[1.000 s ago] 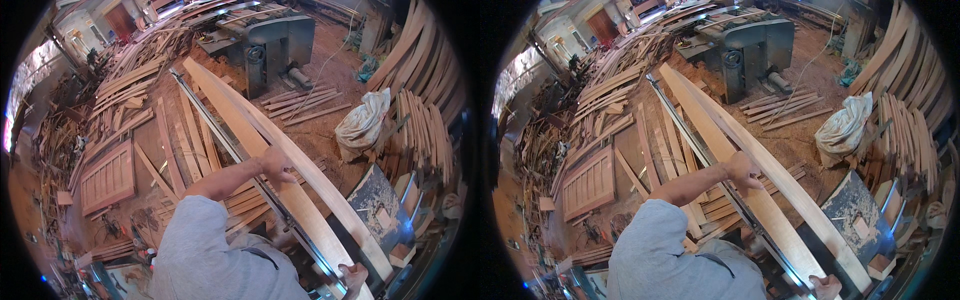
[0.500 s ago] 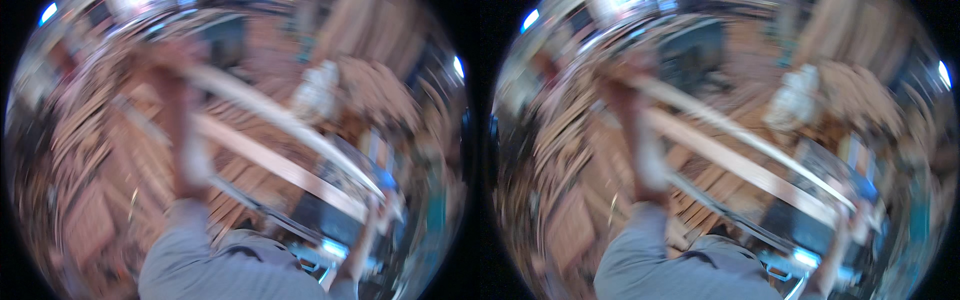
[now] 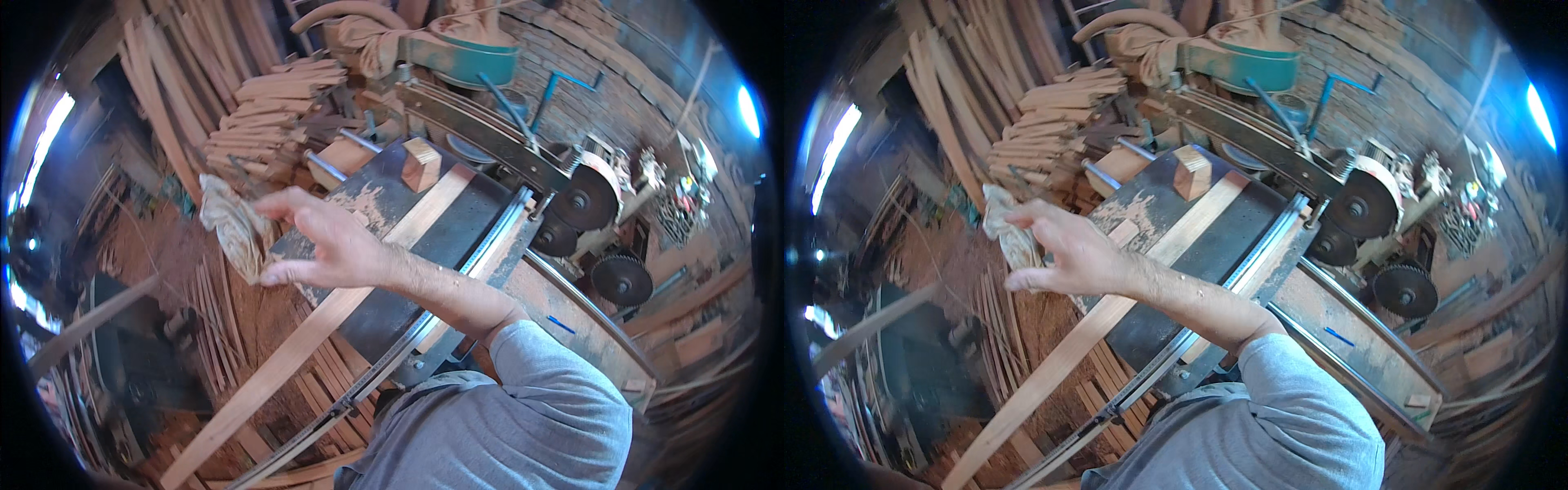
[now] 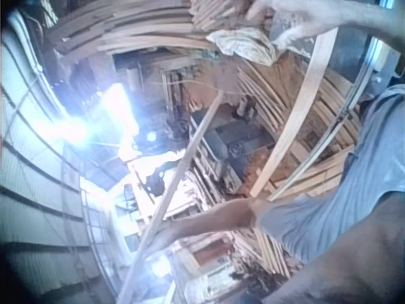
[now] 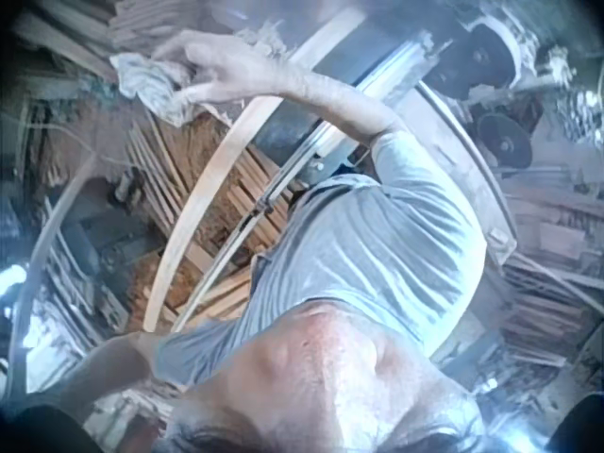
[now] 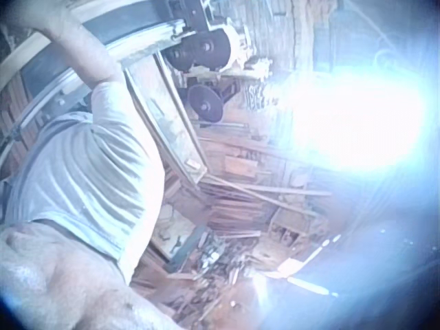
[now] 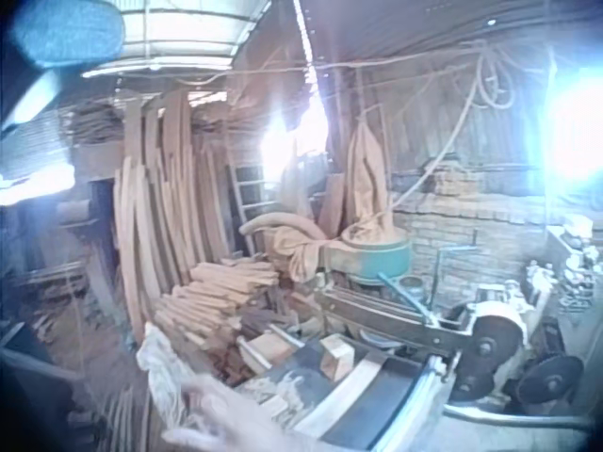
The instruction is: The person sands a wooden frame using an electric sander, then assembles the frame by fitting wooden planks into a grid structure. The person then uses a table saw to cut additional planks to size.
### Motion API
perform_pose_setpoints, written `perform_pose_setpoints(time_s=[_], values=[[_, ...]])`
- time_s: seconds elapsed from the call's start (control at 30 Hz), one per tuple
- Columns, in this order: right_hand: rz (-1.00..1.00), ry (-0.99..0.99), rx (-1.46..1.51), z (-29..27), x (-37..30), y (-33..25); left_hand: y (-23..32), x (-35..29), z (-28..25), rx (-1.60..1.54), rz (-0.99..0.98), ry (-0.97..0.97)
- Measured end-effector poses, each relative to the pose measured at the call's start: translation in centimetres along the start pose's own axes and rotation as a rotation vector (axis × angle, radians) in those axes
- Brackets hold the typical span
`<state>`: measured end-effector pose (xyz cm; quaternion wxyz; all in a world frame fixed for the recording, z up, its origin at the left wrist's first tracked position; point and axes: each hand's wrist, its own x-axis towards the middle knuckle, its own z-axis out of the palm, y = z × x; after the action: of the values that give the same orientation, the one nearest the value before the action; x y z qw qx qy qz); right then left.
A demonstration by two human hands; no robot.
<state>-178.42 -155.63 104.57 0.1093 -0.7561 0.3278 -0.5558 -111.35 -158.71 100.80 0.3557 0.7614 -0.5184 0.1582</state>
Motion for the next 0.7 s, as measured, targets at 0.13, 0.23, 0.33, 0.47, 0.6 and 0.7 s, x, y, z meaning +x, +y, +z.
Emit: perform_pose_setpoints(time_s=[0.13, 0.23, 0.33, 0.47, 0.6, 0.7], values=[[0.031, 0.189, 0.415, -4.3, 5.0, -3.1, 1.2, 0.8, 0.1, 0.004, 0.031, -0.02], [-0.119, 0.377, 0.722, -7.5, 9.5, -4.9, 1.9, 1.2, -0.1, 0.018, 0.06, -0.034], [-0.33, 0.441, 1.075, -10.1, 12.4, -4.4, 2.2, 1.4, -0.6, 0.031, 0.094, -0.049], [0.137, 0.859, 1.539, -9.4, 11.7, 0.5, 1.5, 0.6, -3.2, 0.03, 0.136, -0.079], [0.492, 0.58, 1.432, -0.1, 2.2, 3.8, -0.2, -2.3, -8.2, 0.006, 0.217, -0.121], [0.86, 0.325, 1.249, 6.7, -9.6, 3.0, -2.1, -5.9, -10.8, -0.032, 0.285, -0.249]])
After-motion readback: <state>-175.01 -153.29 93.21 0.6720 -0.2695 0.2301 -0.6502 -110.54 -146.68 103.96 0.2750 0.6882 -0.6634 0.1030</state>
